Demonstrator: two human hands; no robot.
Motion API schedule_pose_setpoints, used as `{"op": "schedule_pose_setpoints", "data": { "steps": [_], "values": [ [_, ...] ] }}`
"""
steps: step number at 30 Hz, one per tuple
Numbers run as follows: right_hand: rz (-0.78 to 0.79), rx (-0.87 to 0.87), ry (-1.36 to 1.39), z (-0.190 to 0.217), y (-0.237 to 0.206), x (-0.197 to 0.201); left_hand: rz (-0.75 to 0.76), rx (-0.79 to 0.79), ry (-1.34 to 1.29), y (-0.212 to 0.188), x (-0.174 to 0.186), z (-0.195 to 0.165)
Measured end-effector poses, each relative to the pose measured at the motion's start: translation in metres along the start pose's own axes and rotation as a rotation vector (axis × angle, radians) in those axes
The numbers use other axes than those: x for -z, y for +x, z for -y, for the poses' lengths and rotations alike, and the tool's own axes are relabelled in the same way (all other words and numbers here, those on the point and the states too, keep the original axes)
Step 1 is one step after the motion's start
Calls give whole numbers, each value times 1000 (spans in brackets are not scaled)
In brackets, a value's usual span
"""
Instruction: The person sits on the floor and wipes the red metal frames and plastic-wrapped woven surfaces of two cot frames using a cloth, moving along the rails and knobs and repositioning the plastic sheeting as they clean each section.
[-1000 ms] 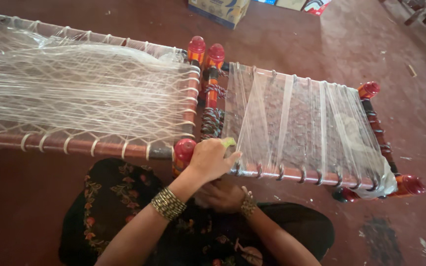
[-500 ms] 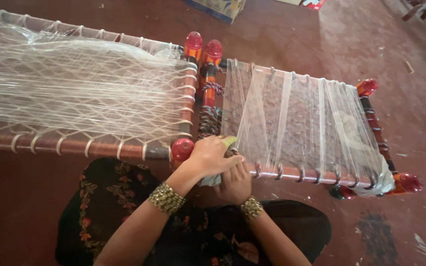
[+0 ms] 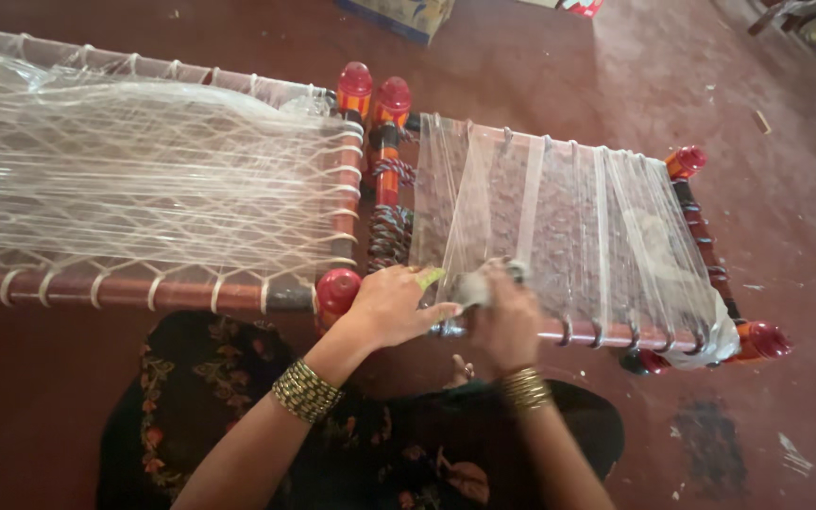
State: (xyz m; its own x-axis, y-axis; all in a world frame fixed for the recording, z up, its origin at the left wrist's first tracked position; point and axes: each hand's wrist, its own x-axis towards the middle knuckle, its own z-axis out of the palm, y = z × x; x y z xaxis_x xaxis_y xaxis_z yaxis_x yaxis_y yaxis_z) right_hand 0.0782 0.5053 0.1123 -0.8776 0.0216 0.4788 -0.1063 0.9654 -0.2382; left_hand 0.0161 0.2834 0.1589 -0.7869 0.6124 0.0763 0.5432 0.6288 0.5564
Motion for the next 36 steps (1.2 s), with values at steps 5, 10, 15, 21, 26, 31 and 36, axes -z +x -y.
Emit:
{"op": "schedule_pose_setpoints", "data": {
  "steps": [5,10,15,21,26,31,36],
  "values": [
    [-99,177,150,70,-4,-21,-124,12,-116,-3,0,0],
    [174,274,240,65,2,4,-161,-26,-119,-5,-6,3],
    [397,410,132,39,24,-1,-213,-31,-133,-5,-10,2],
    [516,441,66,3,85,-62,-290,-89,-120,-8,-12,1],
    [464,284,-39,-42,148,-97,-273,-113,-134,-11,-10,2],
    [266,50,-20,-49,175,-121,-248,-156,-71,-11,-10,5],
    [584,155,53,-45,144,-93,-146,-152,-101,-14,-10,4]
  ]
}}
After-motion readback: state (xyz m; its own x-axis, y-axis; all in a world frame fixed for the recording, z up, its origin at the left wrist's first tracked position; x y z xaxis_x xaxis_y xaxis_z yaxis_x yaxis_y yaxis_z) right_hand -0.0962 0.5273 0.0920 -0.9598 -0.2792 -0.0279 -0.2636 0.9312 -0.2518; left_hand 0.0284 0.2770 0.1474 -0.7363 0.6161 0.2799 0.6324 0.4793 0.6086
